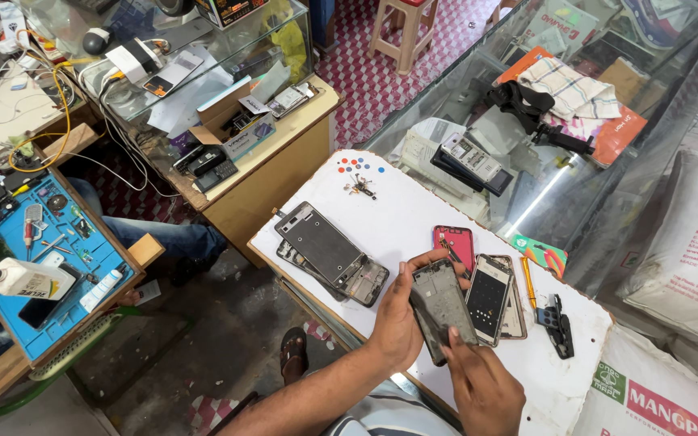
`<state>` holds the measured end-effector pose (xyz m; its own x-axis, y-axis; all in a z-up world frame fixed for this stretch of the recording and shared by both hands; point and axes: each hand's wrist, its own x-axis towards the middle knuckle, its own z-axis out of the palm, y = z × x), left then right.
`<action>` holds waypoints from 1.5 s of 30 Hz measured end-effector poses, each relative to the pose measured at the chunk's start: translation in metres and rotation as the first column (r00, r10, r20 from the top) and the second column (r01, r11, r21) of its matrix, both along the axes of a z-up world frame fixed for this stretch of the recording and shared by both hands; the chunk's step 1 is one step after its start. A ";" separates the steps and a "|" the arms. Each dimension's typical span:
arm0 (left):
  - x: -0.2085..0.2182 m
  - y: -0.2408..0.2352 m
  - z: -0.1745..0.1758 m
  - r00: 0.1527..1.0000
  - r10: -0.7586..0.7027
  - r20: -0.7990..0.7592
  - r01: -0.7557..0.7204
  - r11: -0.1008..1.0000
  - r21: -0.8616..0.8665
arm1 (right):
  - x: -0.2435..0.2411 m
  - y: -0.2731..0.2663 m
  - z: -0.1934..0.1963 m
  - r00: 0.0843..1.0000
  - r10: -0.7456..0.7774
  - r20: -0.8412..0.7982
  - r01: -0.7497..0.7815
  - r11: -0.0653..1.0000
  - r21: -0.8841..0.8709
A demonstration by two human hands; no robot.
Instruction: The person uses a black plastic spudger to scrape and clean the back surfaces of several disassembled smartphone frames and back covers on a cluttered workbench. The person handles multiple phone parts one at a time, turning them over and scraping different areas before placing them back on the table.
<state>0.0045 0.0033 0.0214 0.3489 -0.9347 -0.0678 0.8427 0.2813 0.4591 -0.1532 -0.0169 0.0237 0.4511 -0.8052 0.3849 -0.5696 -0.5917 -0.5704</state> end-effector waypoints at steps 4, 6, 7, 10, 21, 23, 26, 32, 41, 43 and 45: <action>-0.003 0.002 -0.001 1.000 -0.020 -0.009 0.020 1.000 -0.005 | -0.001 0.002 -0.003 0.995 -0.101 0.000 0.100 0.991 -0.087; -0.003 0.002 -0.001 0.999 -0.022 0.024 0.022 1.000 0.007 | 0.000 0.001 -0.004 0.995 -0.097 -0.007 0.096 0.991 -0.089; -0.003 0.002 -0.002 1.000 -0.019 0.024 0.019 1.000 0.004 | 0.000 0.000 -0.004 0.997 -0.075 0.003 0.075 0.993 -0.088; -0.002 0.001 -0.003 1.000 -0.020 0.011 0.020 1.000 -0.014 | -0.002 -0.002 -0.003 0.998 -0.060 0.024 0.062 0.995 -0.084; -0.003 0.004 -0.002 0.996 -0.078 -0.033 0.076 0.996 -0.055 | -0.007 -0.004 -0.001 0.996 -0.090 -0.012 0.089 0.994 -0.066; -0.004 0.005 -0.003 0.996 -0.085 -0.014 0.084 0.995 -0.049 | -0.009 -0.007 -0.001 0.998 -0.044 0.046 0.049 0.991 -0.126; -0.005 0.004 -0.003 0.996 -0.090 -0.010 0.090 0.996 -0.029 | -0.010 -0.008 -0.001 1.000 -0.026 -0.010 0.024 0.994 -0.110; -0.004 0.003 0.000 0.994 -0.103 0.030 0.106 0.991 -0.081 | -0.008 -0.010 -0.001 0.989 -0.150 -0.016 0.148 0.985 -0.094; -0.004 0.004 0.005 0.993 -0.118 0.027 0.119 0.992 -0.049 | -0.010 -0.014 -0.001 0.995 -0.043 0.087 0.050 0.995 -0.084; -0.004 0.003 0.005 0.992 -0.120 0.024 0.121 0.992 -0.046 | -0.010 -0.014 -0.002 0.999 0.008 0.046 -0.003 0.994 -0.113; -0.002 0.002 0.004 0.992 -0.118 0.034 0.120 0.992 -0.043 | -0.010 -0.014 -0.002 1.000 -0.001 -0.013 0.000 0.997 -0.073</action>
<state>0.0022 0.0048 0.0252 0.2363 -0.9716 -0.0161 0.8569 0.2005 0.4749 -0.1629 -0.0312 0.0216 0.4558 -0.7754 0.4370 -0.5772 -0.6312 -0.5181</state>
